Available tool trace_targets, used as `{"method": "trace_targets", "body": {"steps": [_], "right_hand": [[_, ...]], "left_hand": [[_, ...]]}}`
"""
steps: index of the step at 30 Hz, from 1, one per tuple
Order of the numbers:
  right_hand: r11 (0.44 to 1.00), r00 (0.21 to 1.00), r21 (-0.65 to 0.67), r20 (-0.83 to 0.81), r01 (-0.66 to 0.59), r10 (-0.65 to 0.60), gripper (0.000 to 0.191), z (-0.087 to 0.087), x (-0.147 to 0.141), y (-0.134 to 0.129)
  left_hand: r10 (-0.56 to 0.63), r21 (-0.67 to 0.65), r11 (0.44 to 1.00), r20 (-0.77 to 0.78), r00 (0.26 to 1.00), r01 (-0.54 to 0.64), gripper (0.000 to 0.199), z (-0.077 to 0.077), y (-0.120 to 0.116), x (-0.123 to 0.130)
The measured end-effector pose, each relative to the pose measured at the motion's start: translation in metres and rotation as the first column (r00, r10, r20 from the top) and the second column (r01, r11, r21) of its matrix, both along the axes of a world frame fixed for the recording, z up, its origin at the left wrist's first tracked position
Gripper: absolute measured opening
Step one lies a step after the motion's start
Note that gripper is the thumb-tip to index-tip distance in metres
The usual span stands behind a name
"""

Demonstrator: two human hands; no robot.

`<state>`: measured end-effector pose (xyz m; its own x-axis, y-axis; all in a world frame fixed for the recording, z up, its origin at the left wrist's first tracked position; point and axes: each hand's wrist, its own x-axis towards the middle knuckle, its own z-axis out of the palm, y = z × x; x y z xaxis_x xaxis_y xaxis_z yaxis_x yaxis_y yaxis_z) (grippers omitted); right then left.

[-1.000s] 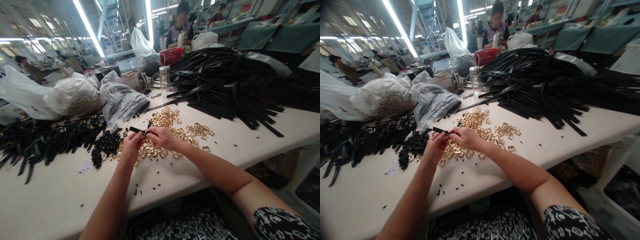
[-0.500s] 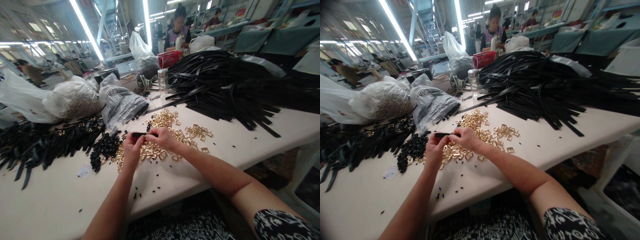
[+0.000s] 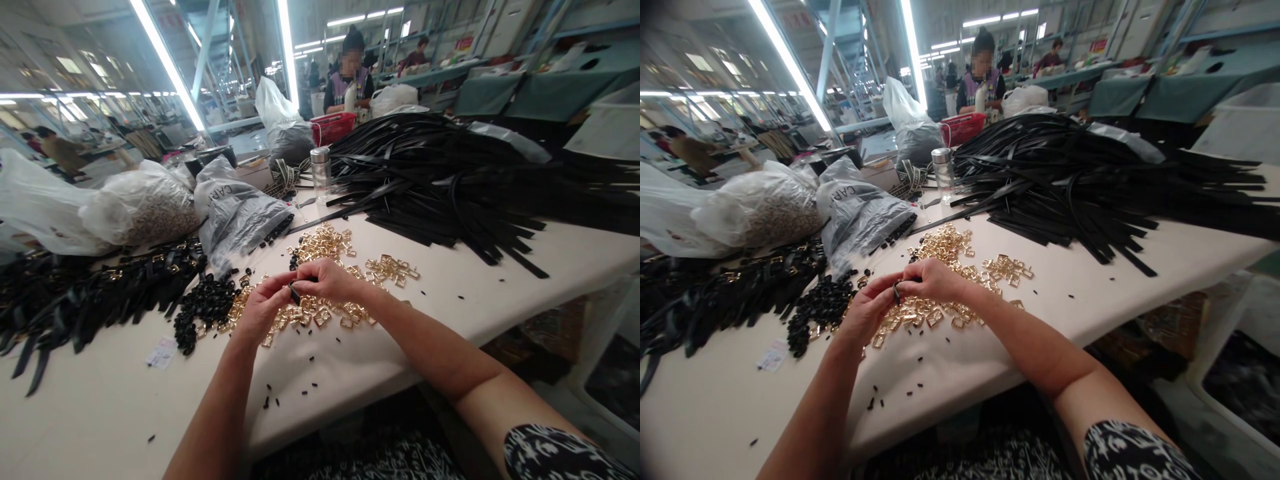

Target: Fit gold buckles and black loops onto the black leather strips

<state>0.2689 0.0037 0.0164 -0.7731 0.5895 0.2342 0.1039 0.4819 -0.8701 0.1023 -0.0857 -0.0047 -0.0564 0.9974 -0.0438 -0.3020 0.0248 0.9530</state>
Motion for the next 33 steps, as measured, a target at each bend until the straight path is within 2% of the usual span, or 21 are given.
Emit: {"method": "trace_targets", "body": {"steps": [3, 6, 9, 11, 13, 16, 18, 20, 22, 23, 24, 27, 29, 31, 33], "right_hand": [[0.997, 0.998, 0.067, 0.054, -0.032, 0.028, 0.025, 0.003, 0.004, 0.004], [0.995, 0.995, 0.064, 0.066, -0.079, 0.075, 0.036, 0.007, 0.008, 0.008], [0.98, 0.996, 0.197, 0.091, -0.031, 0.014, 0.044, 0.009, 0.011, 0.012], [0.924, 0.988, 0.38, 0.116, 0.046, -0.097, 0.042, 0.007, 0.012, 0.014], [0.834, 0.973, 0.546, 0.135, 0.083, -0.186, 0.039, 0.004, 0.011, 0.015], [0.713, 0.965, 0.695, 0.118, 0.089, -0.236, 0.037, 0.0, 0.009, 0.015], [0.647, 0.968, 0.749, 0.031, 0.144, -0.25, 0.033, 0.001, 0.009, 0.014], [0.583, 0.955, 0.768, -0.12, 0.263, -0.272, 0.026, 0.004, 0.009, 0.014], [0.553, 0.917, 0.736, -0.261, 0.392, -0.303, 0.02, 0.006, 0.009, 0.013], [0.568, 0.905, 0.707, -0.289, 0.421, -0.311, 0.018, 0.006, 0.008, 0.013], [0.61, 0.91, 0.676, -0.281, 0.413, -0.305, 0.018, 0.005, 0.007, 0.012], [0.804, 0.977, 0.556, -0.144, 0.211, -0.156, 0.022, -0.003, 0.001, 0.008], [0.9, 0.989, 0.42, -0.128, 0.116, -0.067, 0.028, -0.009, -0.005, 0.004], [0.957, 0.978, 0.26, -0.195, 0.127, -0.077, 0.027, -0.012, -0.011, -0.001], [0.984, 0.96, 0.097, -0.253, 0.15, -0.121, 0.026, -0.013, -0.014, -0.006]], "left_hand": [[0.042, 0.026, 0.999, -0.025, 0.999, -0.041, 0.033, 0.002, 0.0, -0.002], [0.083, 0.038, 0.996, -0.052, 0.995, -0.081, 0.027, 0.003, 0.001, -0.005], [0.107, 0.049, 0.994, -0.131, 0.986, -0.101, 0.024, 0.004, 0.002, -0.008], [0.116, 0.039, 0.993, -0.217, 0.969, -0.11, 0.027, 0.003, 0.002, -0.009], [0.107, 0.017, 0.994, -0.32, 0.941, -0.107, 0.026, 0.001, 0.003, -0.009], [0.089, 0.006, 0.995, -0.427, 0.9, -0.095, 0.02, -0.002, 0.003, -0.006], [0.108, 0.002, 0.993, -0.381, 0.918, -0.116, 0.017, -0.002, 0.004, -0.002], [0.17, -0.015, 0.984, -0.223, 0.96, -0.178, 0.017, -0.001, 0.006, 0.001], [0.243, -0.037, 0.969, -0.034, 0.969, -0.244, 0.02, 0.0, 0.008, 0.002], [0.278, -0.045, 0.96, 0.046, 0.96, -0.276, 0.021, 0.0, 0.009, 0.002], [0.305, -0.049, 0.952, 0.112, 0.946, -0.301, 0.022, 0.0, 0.01, 0.002], [0.336, -0.056, 0.942, 0.219, 0.916, -0.332, 0.023, -0.001, 0.011, 0.003], [0.324, -0.071, 0.946, 0.227, 0.918, -0.316, 0.025, -0.003, 0.011, 0.006], [0.302, -0.083, 0.953, 0.217, 0.928, -0.29, 0.027, -0.004, 0.01, 0.01], [0.284, -0.078, 0.959, 0.209, 0.936, -0.274, 0.03, -0.005, 0.01, 0.014]]}}
